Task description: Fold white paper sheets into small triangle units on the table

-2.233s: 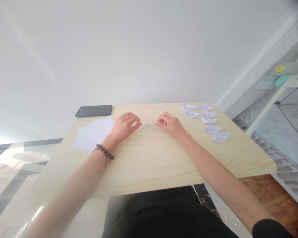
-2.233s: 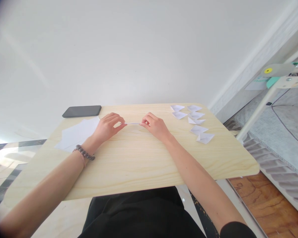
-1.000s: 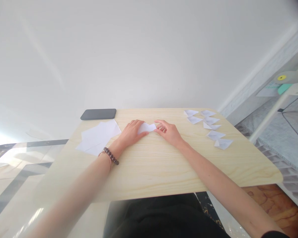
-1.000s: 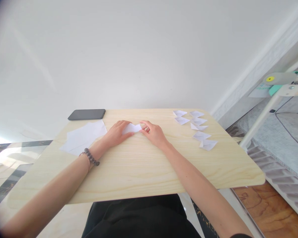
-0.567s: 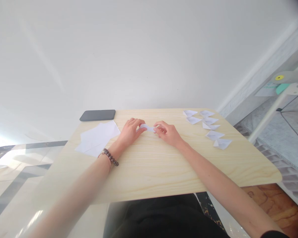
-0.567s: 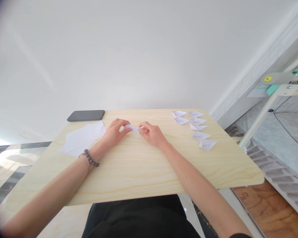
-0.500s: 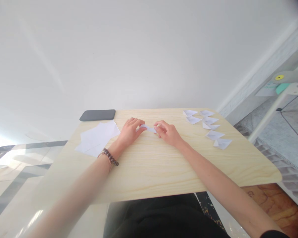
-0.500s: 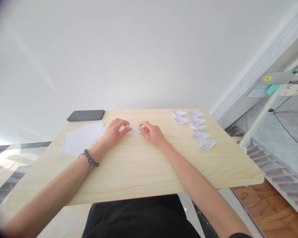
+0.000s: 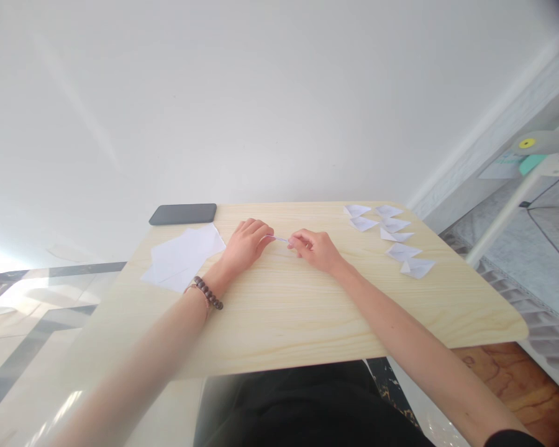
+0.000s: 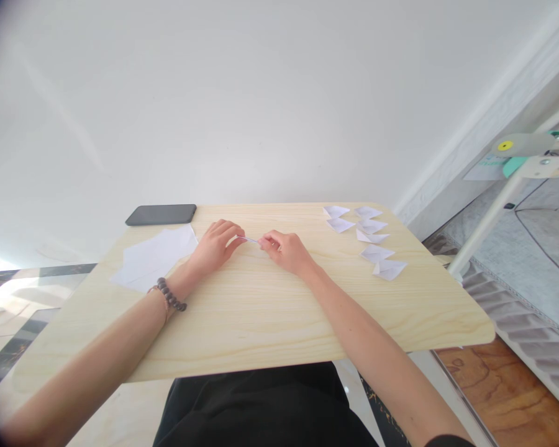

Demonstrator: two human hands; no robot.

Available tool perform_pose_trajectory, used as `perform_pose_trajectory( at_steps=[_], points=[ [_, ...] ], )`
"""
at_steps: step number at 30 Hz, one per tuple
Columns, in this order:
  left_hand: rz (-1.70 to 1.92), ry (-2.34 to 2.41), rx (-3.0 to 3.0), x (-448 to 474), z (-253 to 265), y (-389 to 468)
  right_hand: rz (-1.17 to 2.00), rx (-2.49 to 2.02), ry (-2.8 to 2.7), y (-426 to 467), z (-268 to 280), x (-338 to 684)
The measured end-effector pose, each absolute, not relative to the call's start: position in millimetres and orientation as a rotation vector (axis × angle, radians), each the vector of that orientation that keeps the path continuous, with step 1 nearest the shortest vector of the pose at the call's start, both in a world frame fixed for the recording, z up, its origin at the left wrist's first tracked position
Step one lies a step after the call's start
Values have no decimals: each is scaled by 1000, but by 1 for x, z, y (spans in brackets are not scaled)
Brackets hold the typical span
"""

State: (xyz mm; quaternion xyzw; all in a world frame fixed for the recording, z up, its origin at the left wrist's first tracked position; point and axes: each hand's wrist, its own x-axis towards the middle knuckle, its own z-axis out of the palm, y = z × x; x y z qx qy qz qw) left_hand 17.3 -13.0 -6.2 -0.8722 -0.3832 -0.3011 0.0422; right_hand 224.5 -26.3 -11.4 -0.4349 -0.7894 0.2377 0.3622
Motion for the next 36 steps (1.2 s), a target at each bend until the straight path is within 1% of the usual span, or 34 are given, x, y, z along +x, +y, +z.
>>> perform_pose_trajectory(
  at_steps=[9,15,19,24,27,31,36],
  points=[
    [-902,-1070,-2752,21,-7,-16,625,-1191,-2005,-24,-12,227],
    [-894,-1035,-2822,24,-7,-20,569,-1180,-2027,-26,-12,225],
    [-930,-1144,-2839,25,-9,-20,471,-1131,-1965,-25,-11,224],
    [-1112,-1381,-2819,25,-8,-21,162,-1009,-1949,-24,-10,225],
    [-1230,-1556,-2764,26,-6,-22,33,-989,-2003,-24,-11,225],
    [-1330,-1645,-2732,27,-3,-24,-16,-1006,-2044,-24,-14,223],
    [-1352,-1606,-2780,28,-4,-25,0,-1042,-2023,-24,-16,221]
  ],
)
